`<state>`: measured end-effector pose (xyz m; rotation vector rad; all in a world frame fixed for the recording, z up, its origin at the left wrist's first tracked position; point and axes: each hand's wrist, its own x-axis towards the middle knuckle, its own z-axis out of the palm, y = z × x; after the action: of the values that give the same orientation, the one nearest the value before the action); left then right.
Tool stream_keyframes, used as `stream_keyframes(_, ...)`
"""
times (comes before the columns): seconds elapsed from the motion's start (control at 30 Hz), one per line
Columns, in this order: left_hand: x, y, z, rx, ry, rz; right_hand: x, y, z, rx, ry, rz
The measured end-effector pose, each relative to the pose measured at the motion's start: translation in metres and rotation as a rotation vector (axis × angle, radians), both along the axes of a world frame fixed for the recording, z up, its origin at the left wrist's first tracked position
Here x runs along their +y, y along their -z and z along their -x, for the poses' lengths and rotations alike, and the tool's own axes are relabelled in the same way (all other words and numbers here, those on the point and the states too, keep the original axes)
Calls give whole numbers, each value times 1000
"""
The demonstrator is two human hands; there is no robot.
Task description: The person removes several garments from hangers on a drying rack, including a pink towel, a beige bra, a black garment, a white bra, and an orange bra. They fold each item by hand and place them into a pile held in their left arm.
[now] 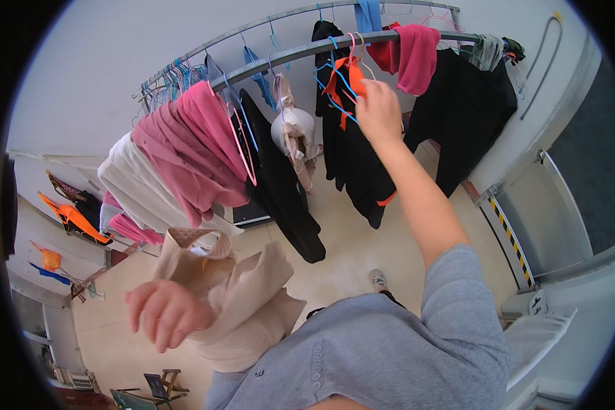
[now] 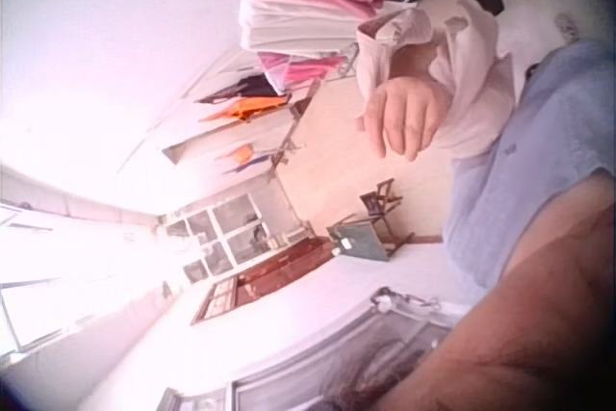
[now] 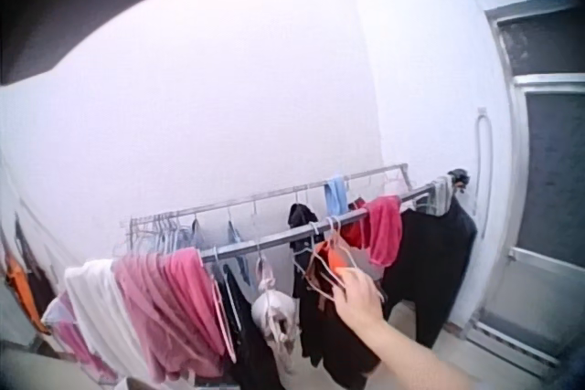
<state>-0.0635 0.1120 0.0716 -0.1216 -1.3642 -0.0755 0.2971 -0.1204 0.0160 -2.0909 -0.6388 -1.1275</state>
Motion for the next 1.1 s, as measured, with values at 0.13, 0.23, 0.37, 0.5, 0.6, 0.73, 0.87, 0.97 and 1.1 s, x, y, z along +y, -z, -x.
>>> stream_keyframes(0.13,-76,30,-56,284,82,-185,-43,22,-79,270,25,-8)
stream_keyframes(0.23,-120,53,-98,593,-176,-473,-59,42,-120,634,-227,-71)
stream_keyframes(0.37,-184,72,-164,986,-635,-840,-78,67,-157,853,-519,135)
stream_keyframes(0.5,-238,93,-230,838,-1085,-1079,-108,49,-165,888,-571,199)
stream_keyframes(0.6,-269,107,-275,805,-1323,-1172,-129,36,-165,913,-600,185)
stream_keyframes(0.73,-284,121,-332,657,-1697,-1271,-142,36,-165,883,-671,190)
stream_keyframes(0.87,-287,131,-374,747,-1757,-1412,-138,33,-156,758,-594,284)
stream_keyframes(0.97,-278,127,-386,803,-1750,-1455,-135,23,-149,743,-535,353)
stream_keyframes(1.1,-261,130,-397,430,-2190,-1480,-132,30,-141,694,-484,356)
